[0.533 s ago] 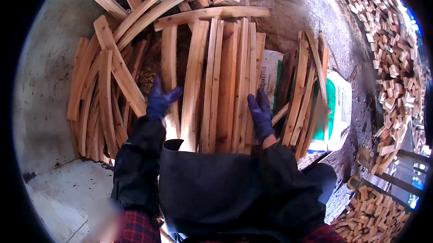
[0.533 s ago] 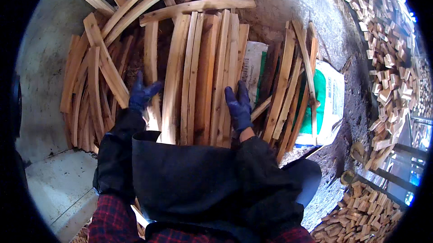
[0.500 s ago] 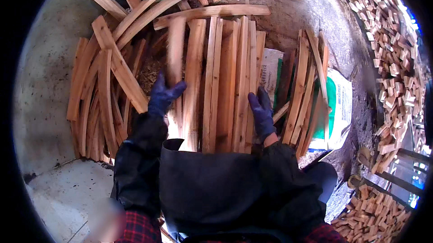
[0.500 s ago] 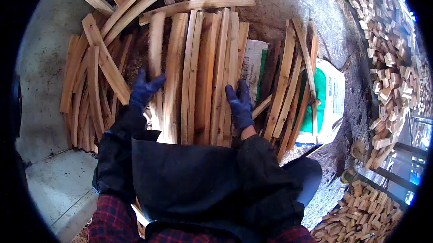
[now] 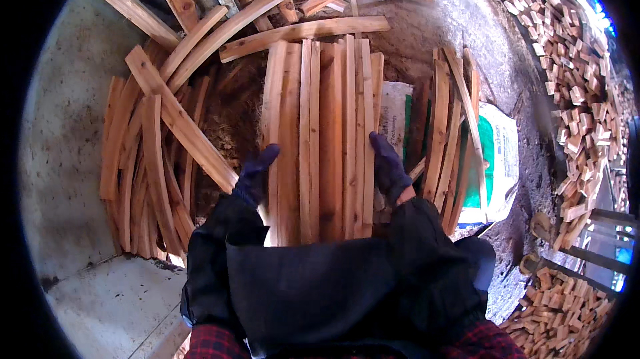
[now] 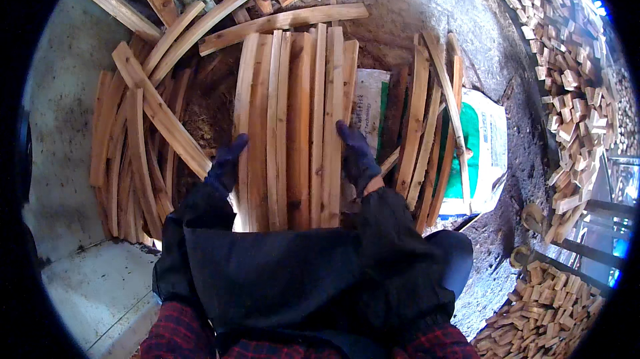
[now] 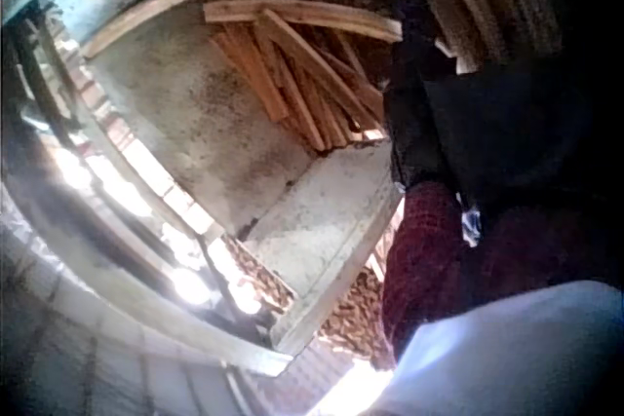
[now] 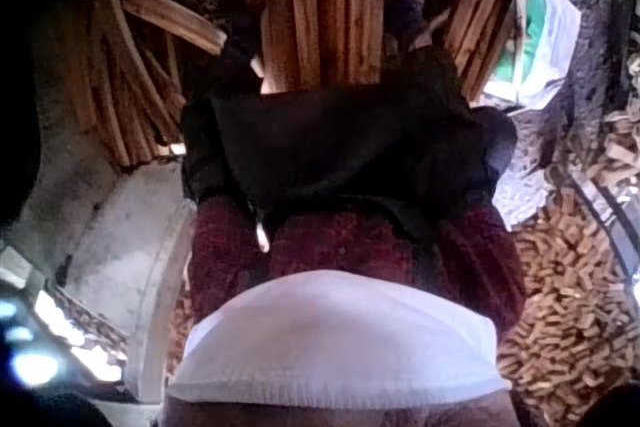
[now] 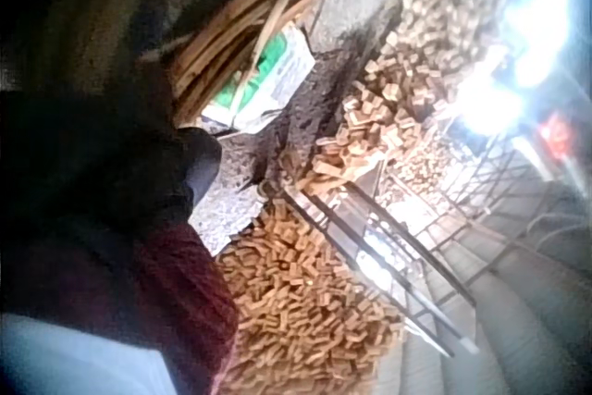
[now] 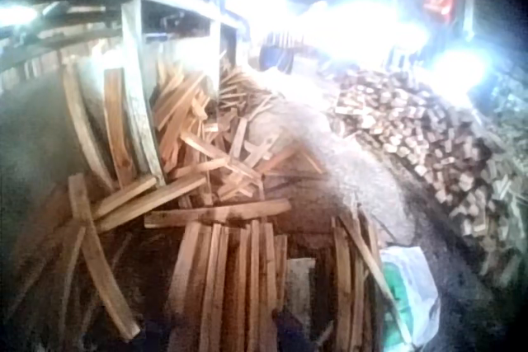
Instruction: The person repeatedly picks up small wooden planks from a pile on the floor and stacks them onto a growing pile nearby. The person wears gloves and uses both hands to gather and place the planks in a repetitive cycle.
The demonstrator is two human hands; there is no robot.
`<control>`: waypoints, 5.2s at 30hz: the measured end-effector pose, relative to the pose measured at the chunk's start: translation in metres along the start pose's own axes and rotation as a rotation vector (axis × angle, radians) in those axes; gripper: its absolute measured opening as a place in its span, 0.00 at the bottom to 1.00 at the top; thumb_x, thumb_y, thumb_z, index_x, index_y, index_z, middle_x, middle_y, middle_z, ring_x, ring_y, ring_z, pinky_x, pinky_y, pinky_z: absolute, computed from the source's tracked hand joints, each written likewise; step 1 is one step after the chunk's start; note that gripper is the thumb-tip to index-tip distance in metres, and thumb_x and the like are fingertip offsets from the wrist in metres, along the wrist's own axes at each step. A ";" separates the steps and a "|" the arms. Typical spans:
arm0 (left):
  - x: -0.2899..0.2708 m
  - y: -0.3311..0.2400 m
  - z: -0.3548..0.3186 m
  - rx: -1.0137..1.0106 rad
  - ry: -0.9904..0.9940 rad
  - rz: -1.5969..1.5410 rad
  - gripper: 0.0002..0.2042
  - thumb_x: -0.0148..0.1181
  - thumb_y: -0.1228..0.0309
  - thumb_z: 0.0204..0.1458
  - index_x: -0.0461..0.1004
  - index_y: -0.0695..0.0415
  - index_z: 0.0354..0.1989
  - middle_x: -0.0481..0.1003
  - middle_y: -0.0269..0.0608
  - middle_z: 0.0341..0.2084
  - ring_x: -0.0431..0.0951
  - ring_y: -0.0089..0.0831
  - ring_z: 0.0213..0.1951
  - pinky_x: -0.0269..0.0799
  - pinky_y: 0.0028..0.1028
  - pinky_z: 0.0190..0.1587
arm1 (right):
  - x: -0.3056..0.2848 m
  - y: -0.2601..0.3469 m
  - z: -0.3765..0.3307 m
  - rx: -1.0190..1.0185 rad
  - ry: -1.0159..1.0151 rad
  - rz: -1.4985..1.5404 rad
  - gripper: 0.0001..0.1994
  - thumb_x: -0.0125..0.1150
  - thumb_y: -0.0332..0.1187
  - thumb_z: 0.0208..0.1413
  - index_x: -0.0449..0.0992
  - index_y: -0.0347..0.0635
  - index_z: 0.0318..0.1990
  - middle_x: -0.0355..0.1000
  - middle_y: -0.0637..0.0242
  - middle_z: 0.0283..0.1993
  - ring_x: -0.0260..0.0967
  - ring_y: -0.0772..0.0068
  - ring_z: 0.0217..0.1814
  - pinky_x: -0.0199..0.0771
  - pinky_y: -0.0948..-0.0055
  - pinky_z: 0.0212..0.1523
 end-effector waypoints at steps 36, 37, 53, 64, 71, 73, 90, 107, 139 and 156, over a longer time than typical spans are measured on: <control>0.020 0.000 -0.014 0.081 0.047 -0.155 0.33 0.52 0.46 0.56 0.61 0.57 0.63 0.70 0.46 0.54 0.73 0.38 0.52 0.70 0.36 0.56 | 0.019 0.027 -0.080 0.321 -0.012 -0.085 0.32 0.56 0.59 0.55 0.70 0.42 0.58 0.75 0.61 0.47 0.75 0.67 0.44 0.77 0.70 0.42; 0.023 -0.003 -0.017 0.095 0.050 -0.150 0.33 0.52 0.46 0.56 0.61 0.57 0.63 0.70 0.46 0.54 0.73 0.38 0.52 0.70 0.36 0.56 | 0.026 0.033 -0.083 0.274 0.058 -0.064 0.27 0.46 0.52 0.65 0.67 0.41 0.62 0.71 0.60 0.55 0.69 0.70 0.52 0.70 0.73 0.52; 0.249 -0.173 -0.189 0.164 0.345 -0.315 0.34 0.46 0.44 0.58 0.58 0.57 0.65 0.66 0.49 0.58 0.70 0.42 0.55 0.68 0.39 0.58 | 0.048 0.259 -0.262 -0.065 0.016 -0.016 0.24 0.46 0.36 0.66 0.58 0.37 0.67 0.62 0.64 0.65 0.57 0.75 0.65 0.56 0.72 0.65; 0.511 -0.207 -0.335 -0.161 0.667 0.081 0.30 0.39 0.46 0.61 0.59 0.56 0.64 0.61 0.44 0.61 0.62 0.39 0.60 0.59 0.40 0.63 | 0.044 0.465 -0.625 -0.449 -0.104 0.313 0.27 0.52 0.40 0.63 0.60 0.37 0.66 0.63 0.65 0.63 0.60 0.73 0.64 0.56 0.70 0.65; 0.713 -0.227 -0.449 -0.293 1.092 0.322 0.30 0.40 0.46 0.61 0.61 0.56 0.62 0.64 0.43 0.58 0.64 0.36 0.57 0.62 0.38 0.60 | 0.074 0.519 -0.810 -0.970 -0.381 0.210 0.36 0.59 0.47 0.59 0.55 0.38 0.69 0.61 0.66 0.65 0.60 0.75 0.62 0.59 0.70 0.63; 0.751 -0.226 -0.492 -0.336 1.226 0.362 0.29 0.41 0.46 0.61 0.62 0.56 0.61 0.64 0.42 0.57 0.65 0.36 0.56 0.62 0.38 0.59 | 0.085 0.514 -0.855 -1.102 -0.605 0.099 0.35 0.58 0.48 0.59 0.55 0.38 0.68 0.62 0.67 0.64 0.61 0.75 0.60 0.62 0.74 0.59; 0.824 -0.112 -0.998 -0.747 2.020 0.334 0.28 0.43 0.45 0.61 0.67 0.57 0.57 0.70 0.40 0.48 0.70 0.29 0.49 0.68 0.34 0.52 | 0.225 0.335 -1.297 -1.429 -1.516 0.061 0.28 0.52 0.46 0.63 0.63 0.34 0.63 0.65 0.61 0.61 0.61 0.69 0.60 0.59 0.69 0.62; 0.941 -0.039 -1.444 0.188 2.296 0.243 0.31 0.53 0.42 0.55 0.73 0.59 0.52 0.75 0.42 0.44 0.74 0.26 0.45 0.70 0.28 0.50 | 0.229 0.334 -1.782 -0.846 -2.192 -0.889 0.26 0.56 0.43 0.61 0.66 0.33 0.61 0.72 0.65 0.55 0.66 0.73 0.58 0.62 0.74 0.62; 0.726 -0.034 -1.176 1.232 2.097 0.427 0.34 0.58 0.46 0.48 0.65 0.56 0.60 0.61 0.53 0.61 0.58 0.49 0.65 0.52 0.53 0.65 | 0.212 0.285 -1.499 -0.376 -2.350 -1.885 0.24 0.50 0.38 0.62 0.63 0.38 0.63 0.64 0.50 0.62 0.63 0.55 0.62 0.64 0.61 0.60; 0.428 -0.195 -0.600 -0.252 0.763 1.312 0.37 0.62 0.43 0.47 0.69 0.59 0.58 0.72 0.55 0.53 0.71 0.46 0.56 0.64 0.36 0.60 | 0.189 0.381 -0.814 -0.243 -0.274 -1.190 0.23 0.65 0.37 0.50 0.73 0.34 0.53 0.70 0.49 0.56 0.66 0.50 0.61 0.63 0.60 0.62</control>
Point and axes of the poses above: each hand's wrist, its own z-axis towards the middle knuckle, its own x-axis out of the palm, y = z × x, the point moved 6 cm from there along z, towards the middle knuckle
